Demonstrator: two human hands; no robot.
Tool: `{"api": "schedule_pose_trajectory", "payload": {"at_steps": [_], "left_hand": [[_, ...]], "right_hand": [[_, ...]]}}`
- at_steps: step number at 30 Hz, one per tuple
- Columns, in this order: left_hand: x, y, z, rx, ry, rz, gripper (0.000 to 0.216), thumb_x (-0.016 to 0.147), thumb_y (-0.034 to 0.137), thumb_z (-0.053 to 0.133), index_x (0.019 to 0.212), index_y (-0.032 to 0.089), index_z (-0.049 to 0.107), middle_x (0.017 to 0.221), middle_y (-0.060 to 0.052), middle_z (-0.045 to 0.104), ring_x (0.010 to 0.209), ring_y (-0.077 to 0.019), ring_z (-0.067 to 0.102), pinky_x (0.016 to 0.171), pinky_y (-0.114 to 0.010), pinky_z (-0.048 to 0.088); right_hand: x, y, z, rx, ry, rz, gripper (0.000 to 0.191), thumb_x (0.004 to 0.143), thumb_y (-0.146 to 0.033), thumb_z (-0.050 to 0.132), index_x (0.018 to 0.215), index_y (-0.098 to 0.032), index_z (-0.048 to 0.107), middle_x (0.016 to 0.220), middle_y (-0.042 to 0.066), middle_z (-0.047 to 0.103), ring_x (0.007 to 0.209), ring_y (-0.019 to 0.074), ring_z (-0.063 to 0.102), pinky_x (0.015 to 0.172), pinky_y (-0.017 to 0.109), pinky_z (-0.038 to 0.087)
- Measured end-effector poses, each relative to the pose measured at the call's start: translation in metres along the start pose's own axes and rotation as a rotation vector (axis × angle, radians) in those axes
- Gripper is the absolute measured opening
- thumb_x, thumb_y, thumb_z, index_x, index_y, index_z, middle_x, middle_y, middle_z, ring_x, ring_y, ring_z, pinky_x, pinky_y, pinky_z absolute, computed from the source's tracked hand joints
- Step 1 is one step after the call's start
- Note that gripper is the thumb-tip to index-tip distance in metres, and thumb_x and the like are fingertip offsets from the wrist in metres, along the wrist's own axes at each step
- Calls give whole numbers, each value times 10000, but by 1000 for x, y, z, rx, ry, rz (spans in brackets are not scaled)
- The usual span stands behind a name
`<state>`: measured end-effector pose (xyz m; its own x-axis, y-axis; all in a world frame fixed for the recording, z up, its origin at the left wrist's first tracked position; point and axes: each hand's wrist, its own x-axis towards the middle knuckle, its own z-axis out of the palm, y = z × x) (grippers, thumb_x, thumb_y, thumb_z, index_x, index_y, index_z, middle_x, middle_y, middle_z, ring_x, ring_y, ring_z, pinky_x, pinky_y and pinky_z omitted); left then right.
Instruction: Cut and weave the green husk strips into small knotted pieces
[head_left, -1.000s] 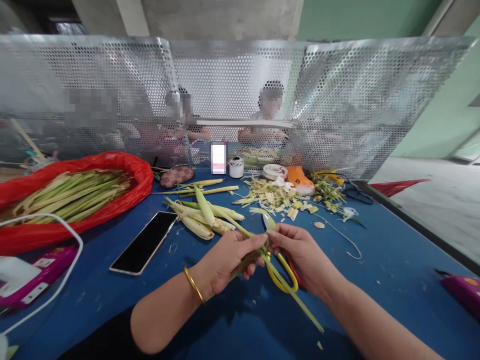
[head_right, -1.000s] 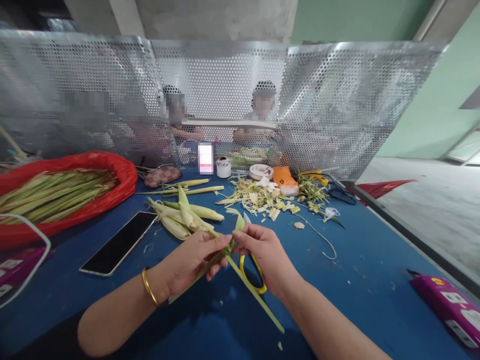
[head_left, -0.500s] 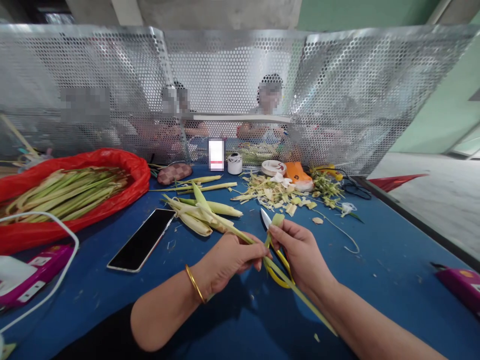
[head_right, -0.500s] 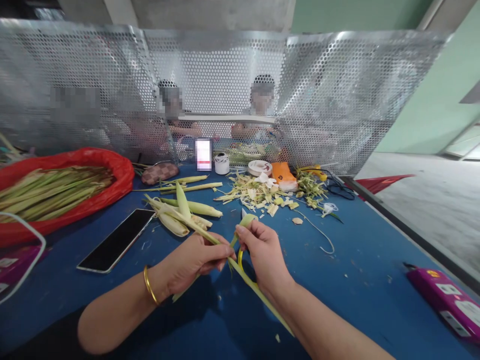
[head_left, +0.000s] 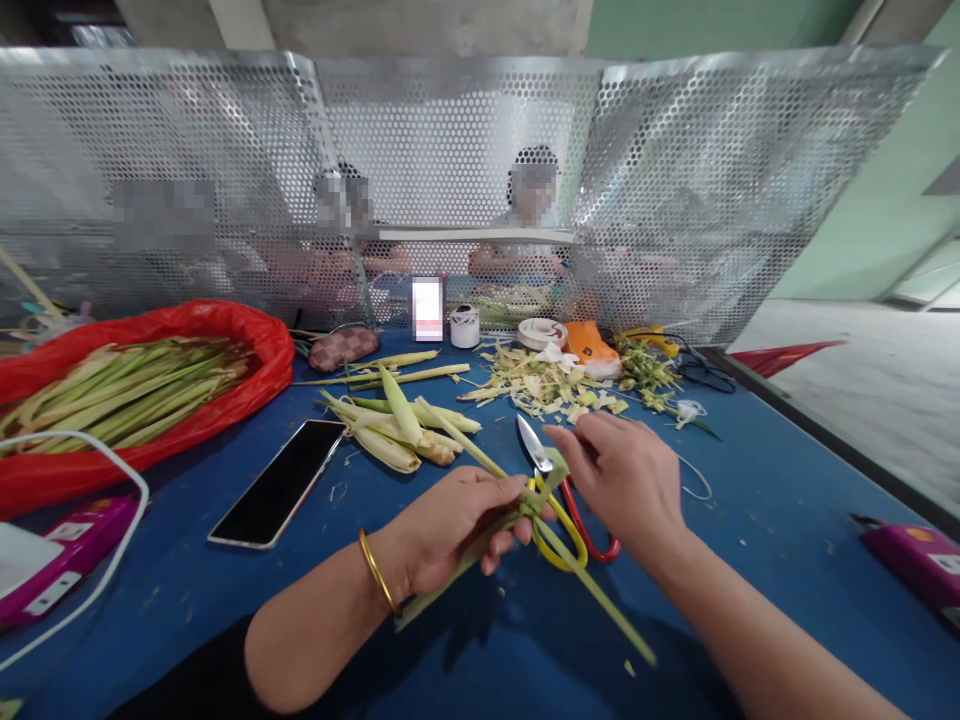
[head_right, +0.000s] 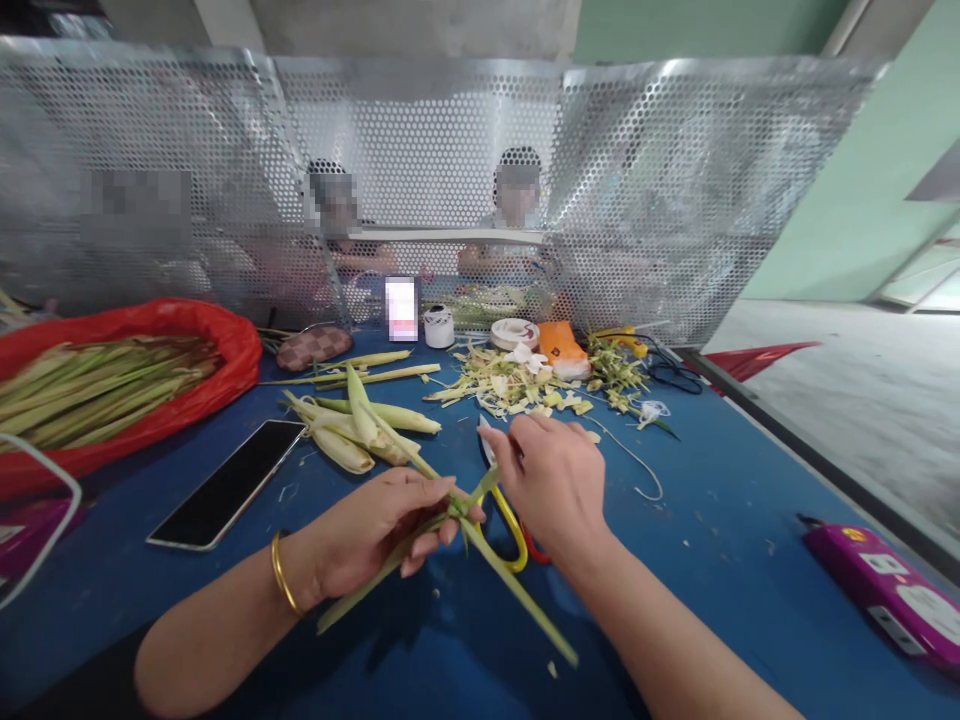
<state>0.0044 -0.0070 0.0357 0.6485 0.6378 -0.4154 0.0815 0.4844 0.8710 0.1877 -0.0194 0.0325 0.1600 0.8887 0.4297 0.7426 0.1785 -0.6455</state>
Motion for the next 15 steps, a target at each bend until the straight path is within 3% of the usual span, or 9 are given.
{"api": "schedule_pose_trajectory", "payload": {"at_steps": [1, 3, 6, 8, 10, 15], "left_hand": [[0, 0, 1, 0, -25, -13, 403, 795, 464, 592, 845, 89, 733, 624, -2, 544, 436, -52, 382, 391, -197, 316], [0, -2, 3, 28, -54, -35, 387, 793, 443, 590, 842, 86, 731, 604, 3, 534, 422, -52, 370, 388, -197, 325], [0, -7, 7, 106, -34, -34, 325, 769, 397, 606, 802, 93, 716, 556, 15, 527, 392, -51, 346, 380, -202, 295], [1, -11, 9, 161, 9, -9, 289, 758, 371, 609, 759, 98, 706, 521, 17, 526, 382, -52, 337, 385, -210, 259], [1, -14, 10, 196, 31, 17, 291, 759, 372, 602, 691, 104, 691, 487, 18, 515, 376, -51, 321, 393, -220, 221], [-1, -14, 11, 252, -5, 31, 353, 744, 393, 609, 498, 140, 609, 416, 25, 465, 357, -50, 285, 410, -241, 175]], "right_hand": [[0, -2, -2, 25, -22, -68, 342, 841, -428, 572, 584, -202, 582, 621, 25, 535, 625, 161, 498, 615, 287, 375], [-2, -7, -1, 216, -224, -105, 204, 831, -352, 585, 712, -204, 660, 740, 40, 610, 705, 168, 565, 665, 285, 425], [-9, -14, 7, 579, -578, 148, 178, 780, -371, 634, 773, -193, 643, 665, 11, 614, 569, 151, 581, 516, 262, 449], [-13, -16, 12, 764, -687, 356, 238, 743, -419, 672, 760, -194, 596, 552, -35, 549, 429, 122, 515, 380, 226, 390], [-16, -17, 14, 877, -656, 451, 279, 703, -428, 714, 722, -194, 561, 517, -63, 494, 377, 90, 454, 326, 196, 346], [-19, -19, 17, 882, -449, 427, 275, 682, -366, 719, 626, -181, 525, 523, -72, 440, 384, 41, 342, 327, 174, 270]]}}
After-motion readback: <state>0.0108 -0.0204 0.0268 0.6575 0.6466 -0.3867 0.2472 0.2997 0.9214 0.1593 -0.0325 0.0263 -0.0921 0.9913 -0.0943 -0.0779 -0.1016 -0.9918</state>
